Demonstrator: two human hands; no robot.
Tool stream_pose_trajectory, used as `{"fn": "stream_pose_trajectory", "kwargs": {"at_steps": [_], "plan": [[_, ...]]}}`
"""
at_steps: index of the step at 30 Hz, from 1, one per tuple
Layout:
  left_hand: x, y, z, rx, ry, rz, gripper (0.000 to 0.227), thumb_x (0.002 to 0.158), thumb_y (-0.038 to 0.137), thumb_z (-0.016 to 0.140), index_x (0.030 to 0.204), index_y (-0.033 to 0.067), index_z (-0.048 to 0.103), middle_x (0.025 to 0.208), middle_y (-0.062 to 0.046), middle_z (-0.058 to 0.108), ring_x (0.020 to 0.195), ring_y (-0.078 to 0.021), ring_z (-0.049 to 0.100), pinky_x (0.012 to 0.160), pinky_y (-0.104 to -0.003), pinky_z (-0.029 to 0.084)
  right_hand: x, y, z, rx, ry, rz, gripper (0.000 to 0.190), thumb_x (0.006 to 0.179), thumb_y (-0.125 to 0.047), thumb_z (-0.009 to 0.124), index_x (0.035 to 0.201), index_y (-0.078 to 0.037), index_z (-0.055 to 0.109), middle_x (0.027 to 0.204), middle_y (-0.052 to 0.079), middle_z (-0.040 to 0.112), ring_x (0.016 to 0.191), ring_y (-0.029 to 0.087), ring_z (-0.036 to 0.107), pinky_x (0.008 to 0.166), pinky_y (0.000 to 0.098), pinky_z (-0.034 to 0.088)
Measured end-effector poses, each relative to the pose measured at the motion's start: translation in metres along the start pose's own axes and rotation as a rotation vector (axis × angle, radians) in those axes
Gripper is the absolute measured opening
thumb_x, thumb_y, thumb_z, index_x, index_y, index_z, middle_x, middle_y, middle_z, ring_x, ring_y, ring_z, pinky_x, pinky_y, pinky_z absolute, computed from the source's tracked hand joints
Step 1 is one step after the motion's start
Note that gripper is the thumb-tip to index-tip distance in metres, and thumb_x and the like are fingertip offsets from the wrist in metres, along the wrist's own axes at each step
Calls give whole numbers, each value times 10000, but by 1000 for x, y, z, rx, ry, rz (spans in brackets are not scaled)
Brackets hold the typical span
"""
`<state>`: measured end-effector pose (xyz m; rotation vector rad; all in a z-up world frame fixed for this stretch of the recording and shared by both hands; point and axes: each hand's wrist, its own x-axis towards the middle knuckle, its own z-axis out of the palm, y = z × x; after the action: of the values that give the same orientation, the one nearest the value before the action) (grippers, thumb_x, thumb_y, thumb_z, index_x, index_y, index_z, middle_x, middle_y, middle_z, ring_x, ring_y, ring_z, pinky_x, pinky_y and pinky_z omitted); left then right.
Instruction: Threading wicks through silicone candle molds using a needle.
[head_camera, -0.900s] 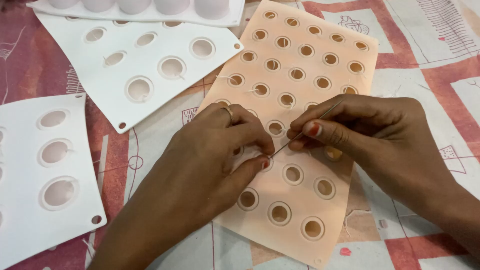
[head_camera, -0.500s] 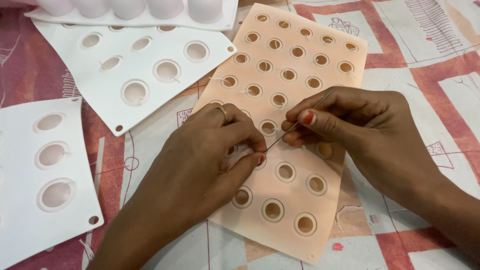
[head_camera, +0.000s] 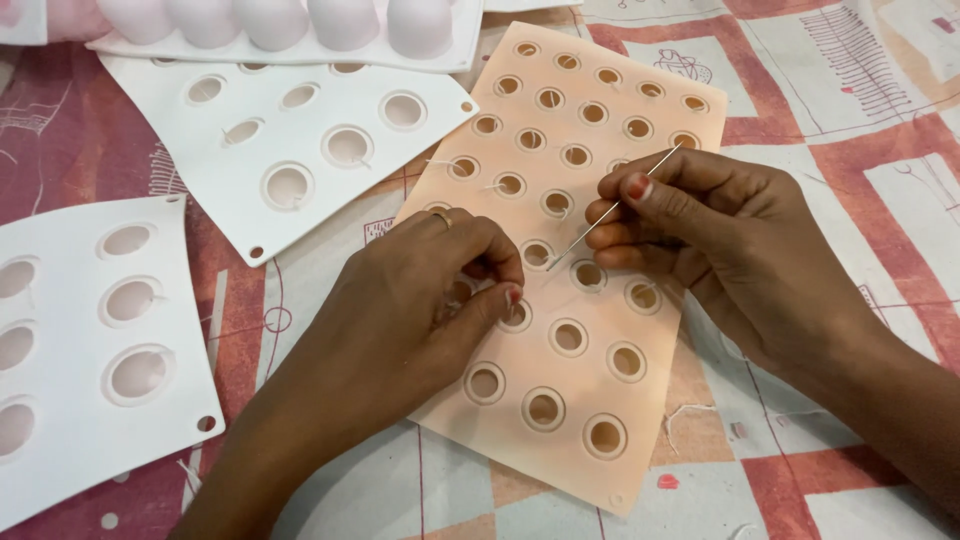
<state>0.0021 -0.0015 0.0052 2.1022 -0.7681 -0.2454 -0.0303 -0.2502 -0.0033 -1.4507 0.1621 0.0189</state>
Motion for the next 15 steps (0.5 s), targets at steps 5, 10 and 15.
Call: {"fn": "stream_pose_trajectory", "kwargs": {"at_steps": [5,10,15], "plan": [[2,3,5,-31,89,209,271,869,181,784,1077,41,682,907,-67,745,833,-161,726,703,-290,563,0,2,0,6,-33,28,228,1013,-134,579,1088,63,666,1008,154,717,891,210,744,838,371,656],[1,6,12,-178,44,142,301,877,214,778,1123,61,697,878,-51,766,778,-120,741,632,-271,551,-1,6,-2,-90,-66,112,240,1043,-132,574,1163,37,695,1036,225,761,913,250,767,812,379,617],[2,7,15,-141,113,46,154,895,129,730,1012,31,746,802,-77,795,669,-151,755,636,-280,582,-1,0,-16,-371,-171,107,364,1024,-150,609,1373,-46,606,1268,154,751,1090,255,799,910,420,616]]}}
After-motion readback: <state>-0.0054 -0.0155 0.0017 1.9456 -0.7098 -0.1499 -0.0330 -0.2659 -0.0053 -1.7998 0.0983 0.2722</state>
